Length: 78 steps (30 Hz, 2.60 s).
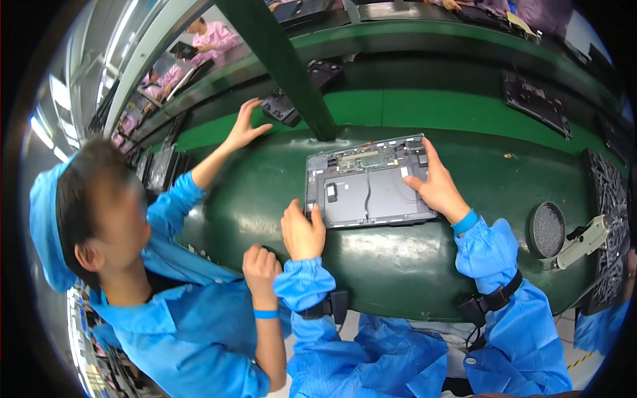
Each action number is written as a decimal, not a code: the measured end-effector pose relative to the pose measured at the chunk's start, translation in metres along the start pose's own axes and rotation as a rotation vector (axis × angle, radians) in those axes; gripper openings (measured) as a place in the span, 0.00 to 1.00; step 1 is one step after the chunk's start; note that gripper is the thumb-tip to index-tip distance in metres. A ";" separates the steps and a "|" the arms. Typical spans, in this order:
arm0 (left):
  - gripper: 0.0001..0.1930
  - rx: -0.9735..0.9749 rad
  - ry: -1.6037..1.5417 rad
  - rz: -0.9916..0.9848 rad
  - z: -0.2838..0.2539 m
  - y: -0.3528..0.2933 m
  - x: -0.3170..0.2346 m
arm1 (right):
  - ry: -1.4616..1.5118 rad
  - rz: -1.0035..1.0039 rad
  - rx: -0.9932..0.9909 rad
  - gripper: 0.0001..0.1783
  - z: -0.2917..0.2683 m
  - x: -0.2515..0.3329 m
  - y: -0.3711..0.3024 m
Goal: The person picks up a tablet from a conveyor belt, presses a component into the casing by hand, and drives screws into it using a power screwdriver before returning it to the belt.
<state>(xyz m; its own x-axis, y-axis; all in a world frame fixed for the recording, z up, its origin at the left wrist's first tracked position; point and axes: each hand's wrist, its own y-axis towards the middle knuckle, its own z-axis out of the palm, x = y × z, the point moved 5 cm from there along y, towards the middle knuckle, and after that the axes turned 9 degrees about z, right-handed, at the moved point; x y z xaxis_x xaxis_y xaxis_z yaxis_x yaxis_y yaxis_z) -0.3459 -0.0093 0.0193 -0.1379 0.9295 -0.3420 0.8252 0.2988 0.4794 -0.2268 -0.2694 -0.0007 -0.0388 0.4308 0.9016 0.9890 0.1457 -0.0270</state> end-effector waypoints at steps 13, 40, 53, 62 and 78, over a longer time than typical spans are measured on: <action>0.20 0.325 -0.512 -0.229 -0.022 -0.060 -0.047 | -0.551 -0.254 -0.115 0.34 -0.076 0.066 -0.104; 0.11 0.792 -0.645 0.244 0.056 0.022 -0.138 | -0.623 -0.225 -0.163 0.08 -0.100 0.032 -0.110; 0.11 0.607 -0.989 0.696 0.017 -0.001 -0.173 | 0.011 -0.068 0.031 0.10 -0.081 0.039 -0.111; 0.08 0.941 -1.266 0.045 0.036 0.013 -0.136 | -0.310 -0.144 0.197 0.15 -0.081 0.032 -0.112; 0.09 0.922 -0.974 0.277 0.032 -0.014 -0.165 | -0.283 -0.381 0.000 0.09 -0.089 0.038 -0.123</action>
<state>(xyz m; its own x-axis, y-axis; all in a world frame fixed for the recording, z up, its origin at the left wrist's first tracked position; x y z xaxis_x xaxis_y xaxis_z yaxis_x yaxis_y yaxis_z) -0.3175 -0.1736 0.0433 0.2115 0.2932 -0.9323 0.8774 -0.4773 0.0489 -0.3375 -0.3504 0.0751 -0.4362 0.5722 0.6945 0.8968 0.3403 0.2829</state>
